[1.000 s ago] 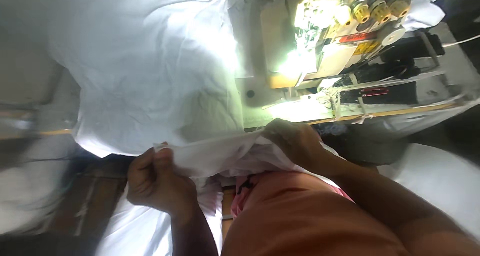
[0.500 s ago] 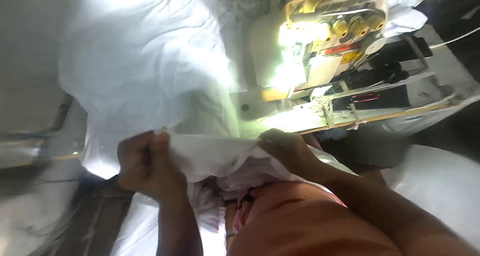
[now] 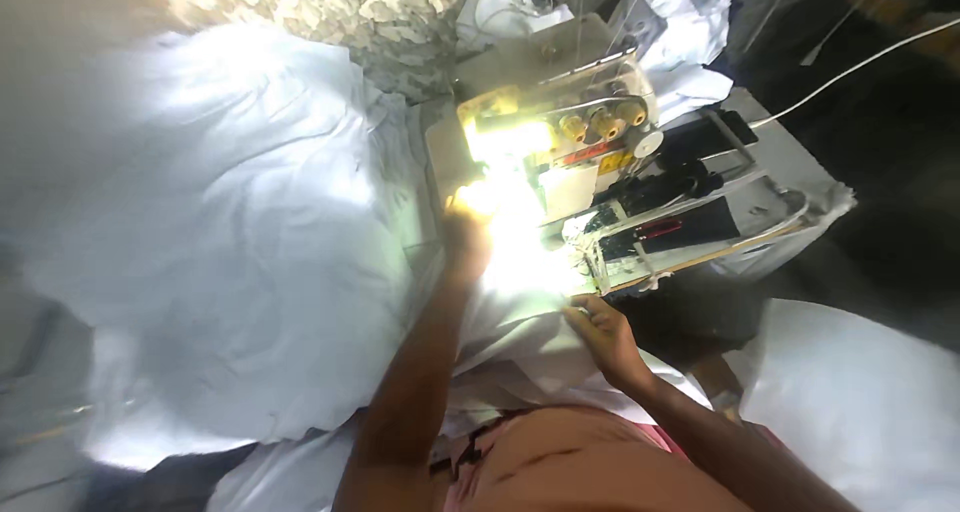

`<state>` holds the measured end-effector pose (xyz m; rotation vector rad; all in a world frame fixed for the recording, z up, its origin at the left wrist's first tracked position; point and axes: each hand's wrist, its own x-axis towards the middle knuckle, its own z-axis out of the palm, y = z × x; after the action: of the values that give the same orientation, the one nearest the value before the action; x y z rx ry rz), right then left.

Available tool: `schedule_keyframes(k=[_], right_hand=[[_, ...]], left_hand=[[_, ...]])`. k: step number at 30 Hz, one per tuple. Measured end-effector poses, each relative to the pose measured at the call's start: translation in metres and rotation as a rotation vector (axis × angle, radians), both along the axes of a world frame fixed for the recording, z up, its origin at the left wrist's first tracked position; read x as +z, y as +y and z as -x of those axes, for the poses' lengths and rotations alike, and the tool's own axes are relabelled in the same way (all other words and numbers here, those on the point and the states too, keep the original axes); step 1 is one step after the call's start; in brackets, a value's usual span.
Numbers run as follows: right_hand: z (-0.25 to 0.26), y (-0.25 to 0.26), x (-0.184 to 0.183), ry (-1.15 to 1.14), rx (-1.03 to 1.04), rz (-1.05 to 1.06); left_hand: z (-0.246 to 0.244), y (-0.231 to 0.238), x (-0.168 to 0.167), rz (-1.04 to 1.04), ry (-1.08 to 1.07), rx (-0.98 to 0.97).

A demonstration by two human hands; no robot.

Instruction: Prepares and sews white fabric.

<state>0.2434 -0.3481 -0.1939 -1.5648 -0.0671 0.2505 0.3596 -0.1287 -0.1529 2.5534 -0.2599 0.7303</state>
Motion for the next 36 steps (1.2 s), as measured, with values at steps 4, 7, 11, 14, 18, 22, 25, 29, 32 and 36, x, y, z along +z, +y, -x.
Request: schedule_keyframes(k=[4, 7, 11, 14, 18, 22, 25, 29, 32, 36], right_hand=[[-0.005, -0.006, 0.001, -0.022, 0.045, -0.040], [-0.006, -0.007, 0.005, -0.033, 0.076, -0.041], [-0.010, -0.012, 0.010, -0.022, 0.083, -0.068], [-0.017, -0.013, 0.012, -0.029, 0.063, -0.093], [-0.025, -0.012, 0.017, -0.073, 0.037, -0.033], [-0.031, -0.012, 0.023, -0.153, -0.013, 0.045], [-0.035, -0.013, 0.023, -0.179, -0.049, 0.071], [-0.031, -0.015, 0.026, -0.215, -0.074, 0.091], [-0.026, -0.016, 0.030, -0.236, -0.084, 0.086], [-0.024, -0.010, 0.028, -0.218, -0.083, 0.070]], left_hand=[[0.002, 0.002, 0.000, 0.060, -0.001, 0.023], [0.013, -0.009, 0.006, -0.105, -0.056, 0.102], [0.047, -0.035, 0.010, -0.281, 0.033, 0.160], [0.059, -0.041, 0.005, -0.280, 0.059, 0.163], [0.055, -0.043, 0.000, -0.278, 0.047, 0.225], [0.050, -0.045, -0.003, -0.270, 0.046, 0.274], [0.048, -0.047, -0.002, -0.268, 0.026, 0.282], [0.054, -0.051, 0.002, -0.286, 0.013, 0.265], [0.061, -0.056, 0.004, -0.277, 0.018, 0.259], [0.060, -0.055, 0.001, -0.287, 0.016, 0.246]])
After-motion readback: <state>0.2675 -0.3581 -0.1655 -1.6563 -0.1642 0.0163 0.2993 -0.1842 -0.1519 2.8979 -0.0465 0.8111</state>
